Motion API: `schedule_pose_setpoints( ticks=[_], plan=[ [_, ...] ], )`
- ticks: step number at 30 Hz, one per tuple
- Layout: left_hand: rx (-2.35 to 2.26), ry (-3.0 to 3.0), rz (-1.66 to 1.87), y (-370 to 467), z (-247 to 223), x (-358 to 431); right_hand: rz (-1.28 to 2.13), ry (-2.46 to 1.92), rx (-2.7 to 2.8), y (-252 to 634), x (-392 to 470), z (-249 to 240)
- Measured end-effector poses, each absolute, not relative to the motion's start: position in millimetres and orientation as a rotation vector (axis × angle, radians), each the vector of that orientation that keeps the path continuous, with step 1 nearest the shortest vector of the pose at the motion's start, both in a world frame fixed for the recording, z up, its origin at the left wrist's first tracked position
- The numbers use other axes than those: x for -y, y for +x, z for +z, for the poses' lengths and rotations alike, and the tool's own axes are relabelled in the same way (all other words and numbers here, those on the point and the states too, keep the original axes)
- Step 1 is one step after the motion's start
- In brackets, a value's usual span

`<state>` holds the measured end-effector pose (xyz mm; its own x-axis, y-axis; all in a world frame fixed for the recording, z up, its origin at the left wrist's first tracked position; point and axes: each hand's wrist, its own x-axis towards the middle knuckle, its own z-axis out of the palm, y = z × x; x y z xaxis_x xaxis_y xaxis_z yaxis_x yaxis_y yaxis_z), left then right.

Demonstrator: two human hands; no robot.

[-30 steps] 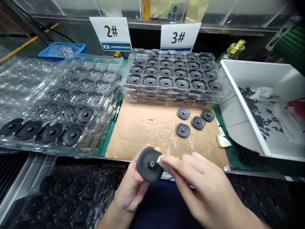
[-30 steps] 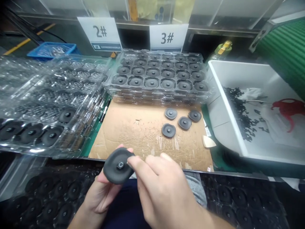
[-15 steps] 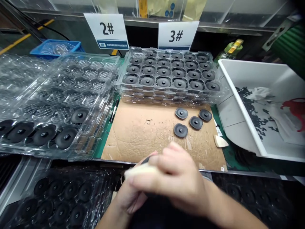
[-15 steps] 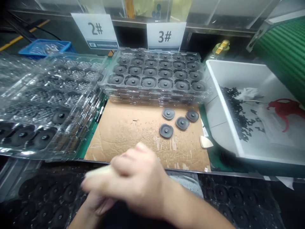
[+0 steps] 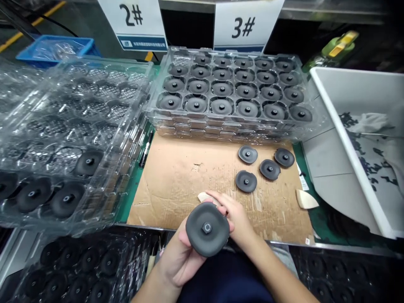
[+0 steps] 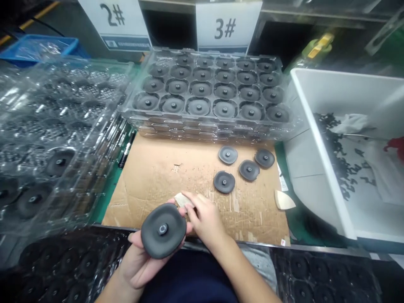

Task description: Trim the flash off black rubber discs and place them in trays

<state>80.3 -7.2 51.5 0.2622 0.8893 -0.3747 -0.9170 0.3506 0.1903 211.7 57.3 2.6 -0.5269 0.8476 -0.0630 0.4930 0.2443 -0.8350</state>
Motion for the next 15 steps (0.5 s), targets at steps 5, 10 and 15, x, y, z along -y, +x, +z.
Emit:
schedule_pose_setpoints(
  ticks=[5,10,15],
  plan=[
    [-0.460,-0.112,1.189,77,42,-20,1.229,-1.226,2.127,216,-63,2],
    [-0.433,-0.128,1.175,71,34,-47,1.178,-1.302,2.193,213,-69,5],
    [-0.462,-0.140,1.193,62,31,-71,1.198,-1.325,2.254,208,-84,9]
  ],
)
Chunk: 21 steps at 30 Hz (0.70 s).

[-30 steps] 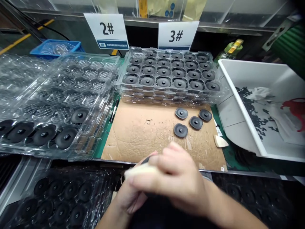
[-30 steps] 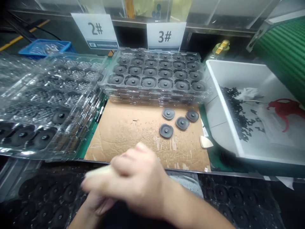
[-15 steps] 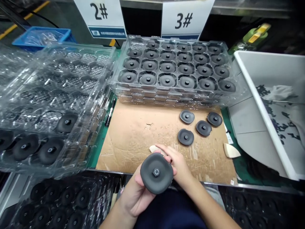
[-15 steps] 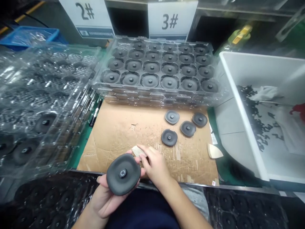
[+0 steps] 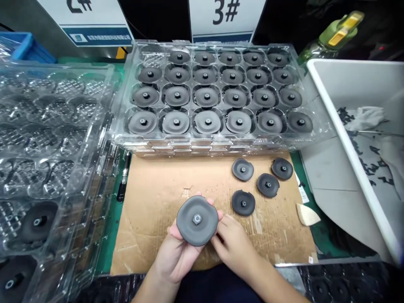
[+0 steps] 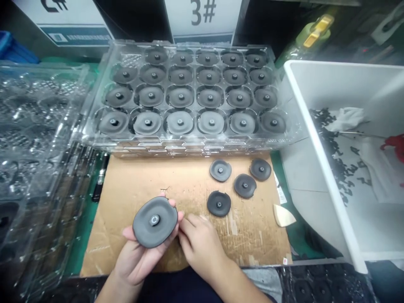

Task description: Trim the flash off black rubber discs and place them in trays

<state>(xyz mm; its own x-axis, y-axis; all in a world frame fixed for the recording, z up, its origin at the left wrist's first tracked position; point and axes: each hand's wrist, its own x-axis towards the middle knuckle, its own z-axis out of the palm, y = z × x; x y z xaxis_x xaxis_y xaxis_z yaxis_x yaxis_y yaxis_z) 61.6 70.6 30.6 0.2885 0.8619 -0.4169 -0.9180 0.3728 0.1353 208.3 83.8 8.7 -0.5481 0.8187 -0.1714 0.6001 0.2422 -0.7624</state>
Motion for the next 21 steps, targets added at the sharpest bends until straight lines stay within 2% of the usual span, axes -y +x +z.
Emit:
schedule_pose_setpoints(
  ticks=[13,18,21],
  plan=[
    [-0.819,-0.190,1.429,58,26,-90,1.359,-1.353,2.263,209,-77,31],
    [-0.873,-0.061,1.465,55,34,-71,1.180,-1.472,1.984,218,-89,59],
    [-0.884,0.020,1.475,60,43,-58,1.029,-1.298,1.931,207,-93,91]
  ],
)
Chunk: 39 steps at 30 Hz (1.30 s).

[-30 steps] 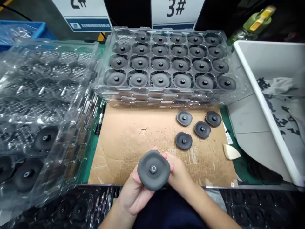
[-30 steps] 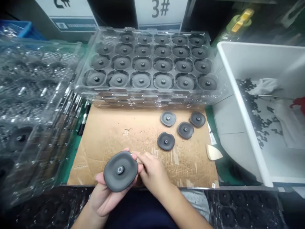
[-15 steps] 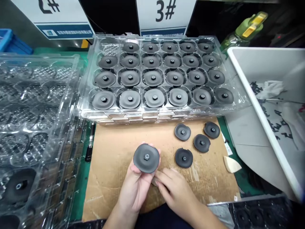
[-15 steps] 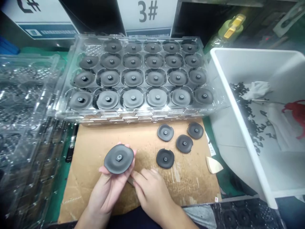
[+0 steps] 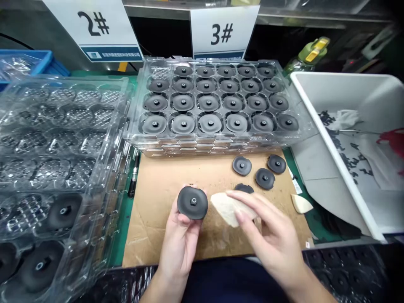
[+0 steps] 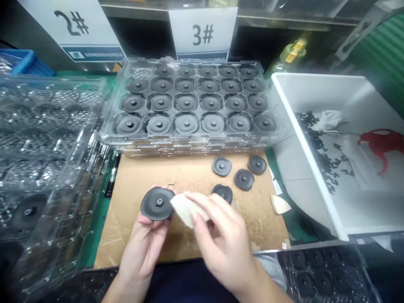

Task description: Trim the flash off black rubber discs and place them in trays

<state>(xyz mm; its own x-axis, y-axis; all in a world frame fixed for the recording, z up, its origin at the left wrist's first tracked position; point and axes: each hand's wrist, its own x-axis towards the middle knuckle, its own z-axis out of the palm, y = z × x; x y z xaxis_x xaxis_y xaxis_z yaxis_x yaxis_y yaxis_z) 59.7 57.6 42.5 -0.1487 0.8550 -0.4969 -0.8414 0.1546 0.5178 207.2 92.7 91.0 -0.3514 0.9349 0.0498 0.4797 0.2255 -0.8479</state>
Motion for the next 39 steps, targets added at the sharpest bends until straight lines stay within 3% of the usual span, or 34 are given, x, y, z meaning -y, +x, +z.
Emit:
schedule_pose_setpoints(
  ticks=[5,10,16,21,29,39],
  plan=[
    [-0.868,0.074,1.421,59,56,-31,1.134,-0.831,2.215,202,-82,109],
    [-0.794,0.111,1.498,51,58,-6,1.219,-1.183,1.994,224,-65,61],
    [-0.712,0.161,1.462,66,66,14,1.178,-1.244,1.953,219,-47,10],
    [-0.635,0.406,1.312,82,74,27,1.158,-1.289,1.809,244,-35,42],
    [-0.821,1.882,1.125,119,72,13,1.109,-1.399,1.547,320,-3,72],
    [-0.858,1.731,0.960,156,75,8,1.596,-1.145,1.385,352,14,99]
  ],
)
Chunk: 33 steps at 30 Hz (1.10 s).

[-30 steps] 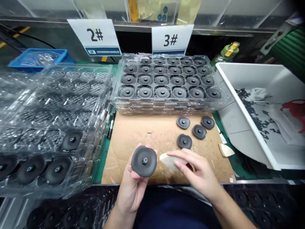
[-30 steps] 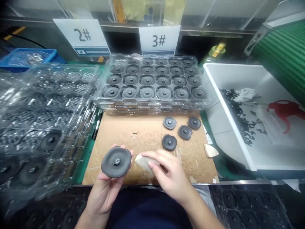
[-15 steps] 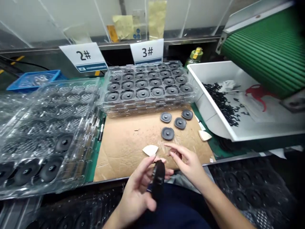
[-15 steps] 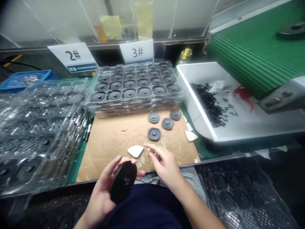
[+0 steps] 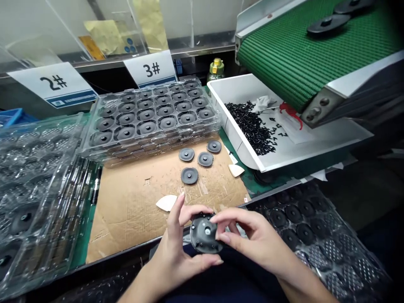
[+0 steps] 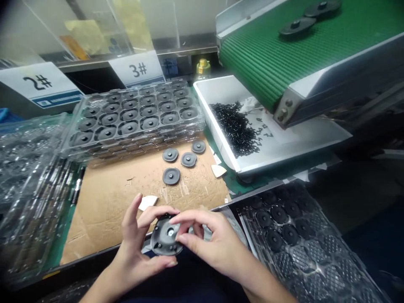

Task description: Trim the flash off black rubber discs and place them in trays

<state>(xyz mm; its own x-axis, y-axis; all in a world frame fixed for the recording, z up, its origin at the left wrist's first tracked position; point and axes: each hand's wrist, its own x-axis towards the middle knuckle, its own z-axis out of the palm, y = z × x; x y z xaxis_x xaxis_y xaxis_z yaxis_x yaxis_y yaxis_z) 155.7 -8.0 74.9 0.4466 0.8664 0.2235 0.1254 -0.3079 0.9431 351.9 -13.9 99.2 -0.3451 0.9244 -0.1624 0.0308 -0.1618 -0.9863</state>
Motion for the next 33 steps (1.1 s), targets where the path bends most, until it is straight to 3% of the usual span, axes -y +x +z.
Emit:
schedule_pose_setpoints(
  ticks=[8,13,22,33],
  plan=[
    [-0.822,1.344,0.725,175,82,2,2.041,-0.961,1.145,369,-4,101],
    [-0.805,1.320,0.620,183,83,-3,2.136,-0.884,1.100,377,-5,97],
    [-0.847,1.501,0.823,186,77,-5,1.736,-1.225,1.099,379,8,90],
    [-0.938,1.628,1.143,178,74,4,1.332,-1.266,1.427,366,16,88]
  ],
)
